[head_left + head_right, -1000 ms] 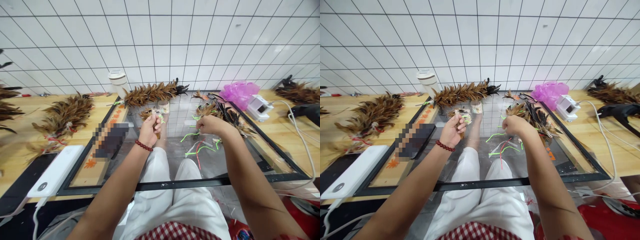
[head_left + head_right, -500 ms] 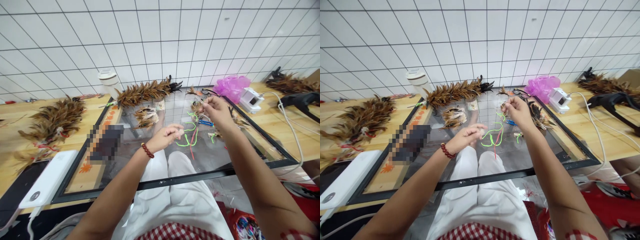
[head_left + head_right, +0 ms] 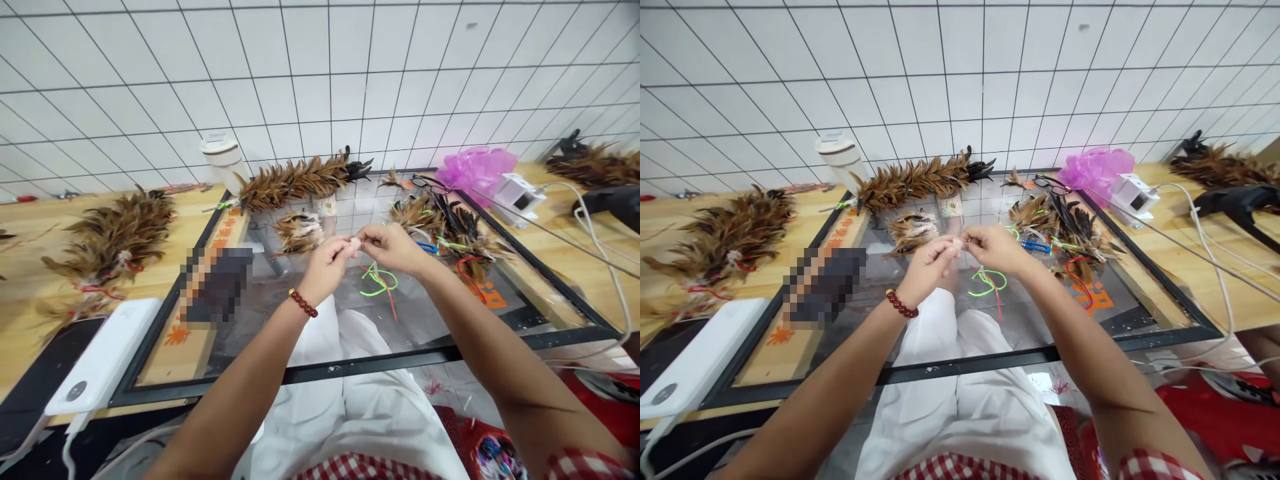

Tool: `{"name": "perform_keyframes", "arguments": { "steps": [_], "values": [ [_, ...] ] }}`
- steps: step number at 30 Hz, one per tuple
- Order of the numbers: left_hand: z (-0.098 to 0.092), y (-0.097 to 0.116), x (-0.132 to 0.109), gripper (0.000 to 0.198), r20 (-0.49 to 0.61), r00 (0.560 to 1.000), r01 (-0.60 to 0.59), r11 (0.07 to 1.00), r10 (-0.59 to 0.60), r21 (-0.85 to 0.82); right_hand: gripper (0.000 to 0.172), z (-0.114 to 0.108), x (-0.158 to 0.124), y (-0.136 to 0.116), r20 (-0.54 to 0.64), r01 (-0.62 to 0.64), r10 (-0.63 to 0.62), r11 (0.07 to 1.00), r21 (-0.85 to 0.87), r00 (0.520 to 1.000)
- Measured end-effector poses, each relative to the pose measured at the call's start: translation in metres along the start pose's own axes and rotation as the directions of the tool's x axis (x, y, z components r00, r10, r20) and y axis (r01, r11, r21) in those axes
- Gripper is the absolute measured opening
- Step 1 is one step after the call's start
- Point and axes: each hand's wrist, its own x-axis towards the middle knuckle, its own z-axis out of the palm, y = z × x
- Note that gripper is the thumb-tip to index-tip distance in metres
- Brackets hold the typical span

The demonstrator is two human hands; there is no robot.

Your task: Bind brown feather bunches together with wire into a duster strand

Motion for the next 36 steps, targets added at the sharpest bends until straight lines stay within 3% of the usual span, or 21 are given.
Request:
{"name": "perform_keyframes", "arguments": {
  "steps": [2, 3, 5, 7, 8, 9, 10, 11, 13, 14, 16, 18, 21, 23, 25, 28, 33, 36],
  "values": [
    [0.001, -0.003, -0.001, 0.015, 0.041, 0.999, 0.031, 0.996, -0.035, 0.081, 0.017, 0.004, 0.000, 0.000, 0.009, 0.020, -0.020, 0.999, 0.039, 1.000],
    [0.001, -0.004, 0.000, 0.016, 0.011, 0.999, 0.039, 0.996, -0.040, 0.079, 0.017, 0.004, -0.001, 0.001, 0.047, 0.005, -0.008, 0.997, 0.076, 0.999],
    [-0.001, -0.006, 0.003, 0.019, -0.103, 0.993, 0.057, 0.998, -0.059, -0.020, 0.019, 0.000, -0.006, 0.009, 0.260, -0.083, 0.034, 0.980, 0.179, 0.965],
    [-0.005, -0.006, 0.007, 0.021, -0.185, 0.976, 0.082, 0.981, -0.115, -0.174, 0.023, -0.011, -0.013, 0.021, 0.563, -0.216, 0.063, 0.953, 0.211, 0.824],
    [-0.006, -0.005, 0.008, 0.022, -0.198, 0.969, 0.096, 0.967, -0.145, -0.235, 0.024, -0.018, -0.017, 0.028, 0.659, -0.269, 0.087, 0.946, 0.179, 0.747],
    [-0.008, -0.004, 0.010, 0.023, -0.198, 0.966, 0.107, 0.955, -0.166, -0.275, 0.025, -0.025, -0.020, 0.035, 0.691, -0.306, 0.133, 0.943, 0.133, 0.710],
    [-0.008, -0.003, 0.010, 0.023, -0.188, 0.966, 0.118, 0.948, -0.179, -0.297, 0.024, -0.031, -0.022, 0.041, 0.659, -0.332, 0.192, 0.939, 0.093, 0.727],
    [-0.009, -0.003, 0.011, 0.024, -0.173, 0.967, 0.126, 0.943, -0.186, -0.308, 0.024, -0.035, -0.024, 0.045, 0.569, -0.349, 0.250, 0.935, 0.070, 0.783],
    [-0.009, -0.003, 0.010, 0.026, -0.135, 0.971, 0.144, 0.936, -0.196, -0.322, 0.024, -0.037, -0.025, 0.050, 0.277, -0.350, 0.313, 0.931, 0.098, 0.908],
    [-0.009, -0.004, 0.010, 0.027, -0.117, 0.973, 0.152, 0.932, -0.200, -0.328, 0.025, -0.034, -0.023, 0.049, 0.157, -0.327, 0.305, 0.935, 0.137, 0.939],
    [-0.009, -0.005, 0.009, 0.029, -0.087, 0.975, 0.163, 0.926, -0.204, -0.340, 0.025, -0.023, -0.019, 0.043, 0.057, -0.254, 0.248, 0.934, 0.253, 0.967],
    [-0.010, -0.005, 0.009, 0.029, -0.052, 0.976, 0.180, 0.919, -0.211, -0.350, 0.030, -0.007, -0.014, 0.031, 0.111, -0.207, 0.177, 0.888, 0.410, 0.978],
    [-0.012, -0.004, 0.009, 0.031, 0.020, 0.979, 0.198, 0.923, -0.203, -0.329, 0.049, 0.012, -0.008, 0.011, 0.127, -0.175, 0.122, 0.743, 0.646, 0.984],
    [-0.013, -0.002, 0.009, 0.032, 0.043, 0.983, 0.184, 0.940, -0.179, -0.287, 0.057, 0.019, -0.005, 0.002, 0.193, -0.223, 0.118, 0.632, 0.742, 0.974],
    [-0.014, -0.001, 0.010, 0.032, 0.026, 0.987, 0.160, 0.957, -0.159, -0.243, 0.052, 0.022, -0.004, -0.001, 0.308, -0.329, 0.138, 0.583, 0.743, 0.941],
    [-0.013, -0.004, 0.011, 0.032, -0.035, 0.988, 0.144, 0.974, -0.152, -0.175, 0.032, 0.020, -0.006, 0.002, 0.365, -0.391, 0.181, 0.643, 0.658, 0.913],
    [-0.013, -0.018, 0.013, 0.029, -0.081, 0.994, 0.078, 0.996, -0.074, 0.037, 0.023, 0.015, -0.010, 0.004, 0.165, -0.253, 0.197, 0.842, 0.477, 0.966],
    [-0.013, -0.024, 0.014, 0.028, -0.062, 0.998, 0.016, 0.979, -0.004, 0.203, 0.021, 0.017, -0.011, 0.002, 0.222, -0.332, 0.249, 0.774, 0.539, 0.943]
  ]
}}
